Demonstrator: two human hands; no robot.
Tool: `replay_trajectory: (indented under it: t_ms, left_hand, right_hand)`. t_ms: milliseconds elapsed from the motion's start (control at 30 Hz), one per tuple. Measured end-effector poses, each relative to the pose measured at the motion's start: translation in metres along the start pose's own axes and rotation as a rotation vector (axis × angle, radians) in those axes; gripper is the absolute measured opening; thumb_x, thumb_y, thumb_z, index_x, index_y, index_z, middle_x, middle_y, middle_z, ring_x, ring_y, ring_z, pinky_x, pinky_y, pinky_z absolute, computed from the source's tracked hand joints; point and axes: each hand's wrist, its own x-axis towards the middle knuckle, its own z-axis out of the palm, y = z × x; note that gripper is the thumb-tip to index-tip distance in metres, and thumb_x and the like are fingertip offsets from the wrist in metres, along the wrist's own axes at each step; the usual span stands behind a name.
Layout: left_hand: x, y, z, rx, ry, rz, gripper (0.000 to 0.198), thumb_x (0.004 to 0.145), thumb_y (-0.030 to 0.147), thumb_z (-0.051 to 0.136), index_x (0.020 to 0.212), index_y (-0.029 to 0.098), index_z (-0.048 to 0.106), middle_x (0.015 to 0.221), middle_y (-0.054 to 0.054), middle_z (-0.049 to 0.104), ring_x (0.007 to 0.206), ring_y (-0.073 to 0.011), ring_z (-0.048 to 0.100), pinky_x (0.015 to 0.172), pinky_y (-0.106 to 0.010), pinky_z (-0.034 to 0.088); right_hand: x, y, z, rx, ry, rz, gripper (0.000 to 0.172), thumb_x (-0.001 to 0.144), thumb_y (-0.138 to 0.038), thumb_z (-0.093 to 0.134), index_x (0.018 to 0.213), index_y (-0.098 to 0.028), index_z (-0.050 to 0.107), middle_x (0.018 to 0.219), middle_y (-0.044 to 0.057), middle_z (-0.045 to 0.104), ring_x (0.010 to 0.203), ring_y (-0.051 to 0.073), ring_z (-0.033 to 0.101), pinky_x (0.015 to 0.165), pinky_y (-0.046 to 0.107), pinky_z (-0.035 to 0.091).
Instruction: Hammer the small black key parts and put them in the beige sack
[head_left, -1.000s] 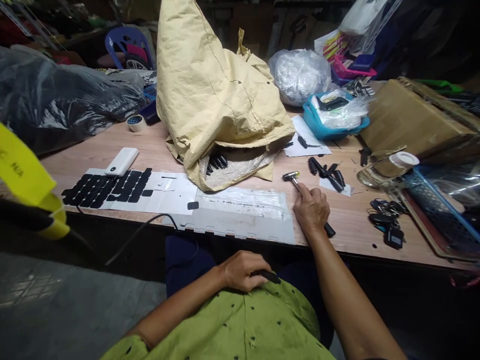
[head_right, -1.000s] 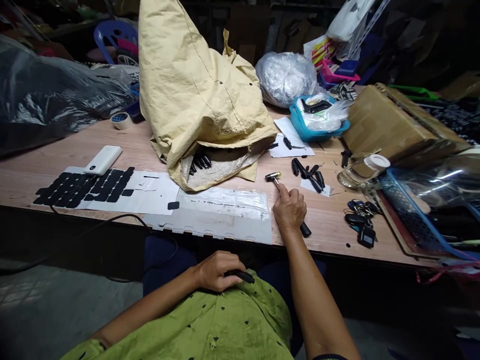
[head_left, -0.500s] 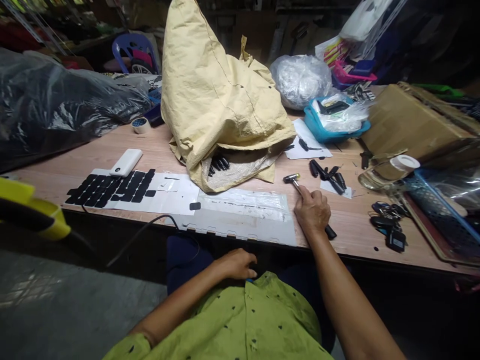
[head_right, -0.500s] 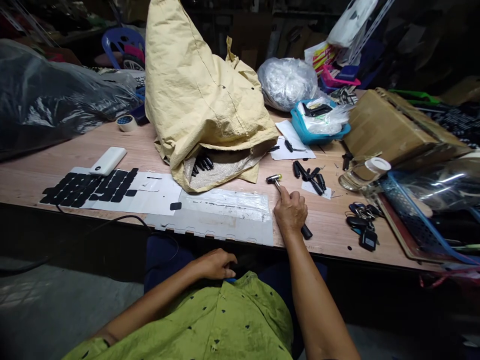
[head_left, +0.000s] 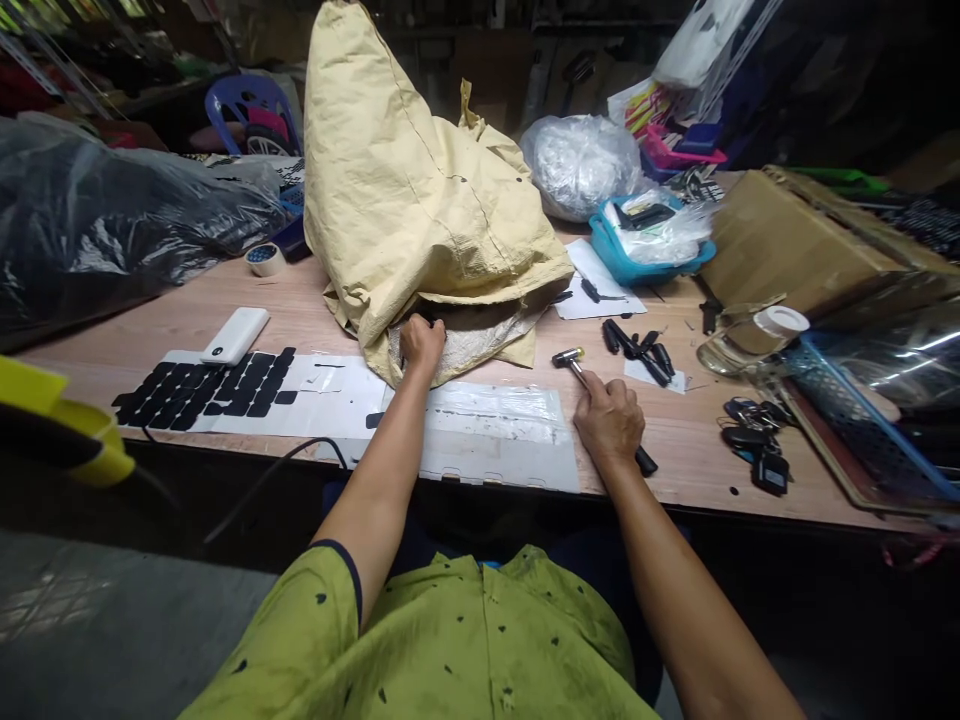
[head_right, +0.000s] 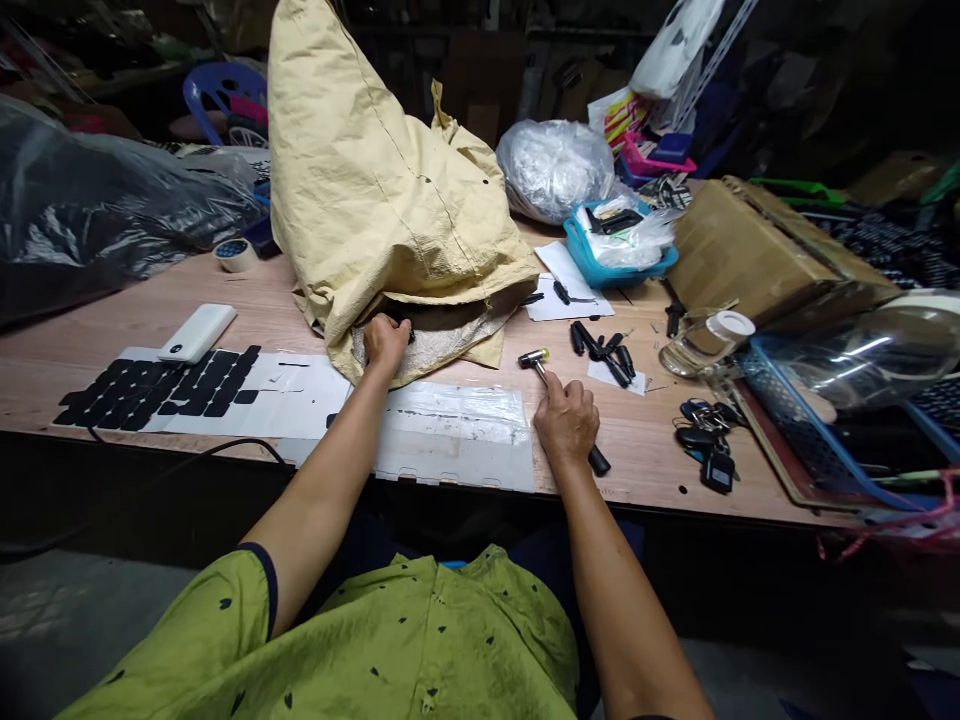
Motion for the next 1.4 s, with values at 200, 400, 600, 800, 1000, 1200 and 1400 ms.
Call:
replay_trajectory:
  t_ms: [200,400,600,800,1000,1200,1400]
  left_hand:
    - [-0.007,0.0,0.002,0.056,-0.041,0.062,0.018,0.086,0.026,0.064,0.1,0.015,0.068,0.119,-0.018,0.069,0.108,-0.0315,0.066,0.089,-0.039,0.05]
    - [-0.046,-0.018,-0.016,-0.017,-0.18,0.404,0.017,0.087,0.026,0.062,0.101,0.02,0.068,0.103,-0.007,0.071,0.092,-0.0221,0.065,0.079,-0.032,0.05]
    - [-0.085,-0.031,0.006,-0.021,-0.59,0.817,0.021,0.083,0.023,0.065,0.101,0.02,0.076,0.098,-0.005,0.068,0.093,-0.0214,0.063,0.081,-0.031,0.05]
    - [-0.082,-0.047,0.021,-0.133,-0.579,0.825,0.026,0.082,0.026,0.072,0.107,0.022,0.076,0.098,-0.004,0.065,0.094,-0.0203,0.062,0.086,-0.031,0.05]
    - [-0.077,-0.052,0.027,-0.21,-0.569,0.787,0.018,0.077,0.025,0.079,0.095,0.02,0.077,0.093,-0.002,0.066,0.09,-0.0189,0.062,0.085,-0.031,0.05]
    - [-0.081,-0.044,0.032,-0.197,-0.582,0.733,0.019,0.076,0.026,0.081,0.094,0.021,0.078,0.092,-0.001,0.067,0.088,-0.018,0.062,0.081,-0.029,0.049]
    - [-0.089,-0.037,0.03,-0.154,-0.567,0.677,0.016,0.076,0.028,0.081,0.091,0.022,0.078,0.089,0.0,0.066,0.086,-0.0172,0.061,0.077,-0.027,0.046]
  right_hand:
    - [0.001,0.0,-0.002,0.03,-0.026,0.009,0.036,0.09,-0.018,0.052,0.12,-0.023,0.072,0.086,0.008,0.051,0.08,0.021,0.04,0.064,0.031,0.022]
    - [0.001,-0.002,-0.002,0.04,-0.038,0.019,0.037,0.089,-0.019,0.053,0.121,-0.024,0.071,0.087,0.008,0.051,0.08,0.021,0.04,0.065,0.031,0.023]
    - [0.003,-0.001,0.0,0.027,-0.028,0.027,0.036,0.09,-0.018,0.052,0.119,-0.024,0.073,0.085,0.008,0.051,0.079,0.021,0.04,0.064,0.031,0.022]
    - [0.003,-0.001,-0.001,0.049,-0.053,0.033,0.036,0.091,-0.019,0.054,0.121,-0.025,0.072,0.087,0.007,0.051,0.079,0.02,0.039,0.064,0.031,0.023]
    - [0.007,0.006,-0.002,0.13,-0.065,0.048,0.036,0.092,-0.018,0.051,0.12,-0.024,0.073,0.086,0.008,0.055,0.078,0.02,0.043,0.064,0.03,0.027]
    - [-0.01,-0.002,-0.025,0.505,-0.094,0.077,0.042,0.094,-0.025,0.044,0.128,-0.023,0.069,0.104,0.01,0.07,0.089,0.022,0.061,0.076,0.034,0.047]
    - [-0.054,-0.036,-0.046,0.814,-0.208,-0.088,0.039,0.096,-0.031,0.046,0.125,-0.025,0.071,0.118,0.009,0.075,0.105,0.022,0.069,0.093,0.037,0.055]
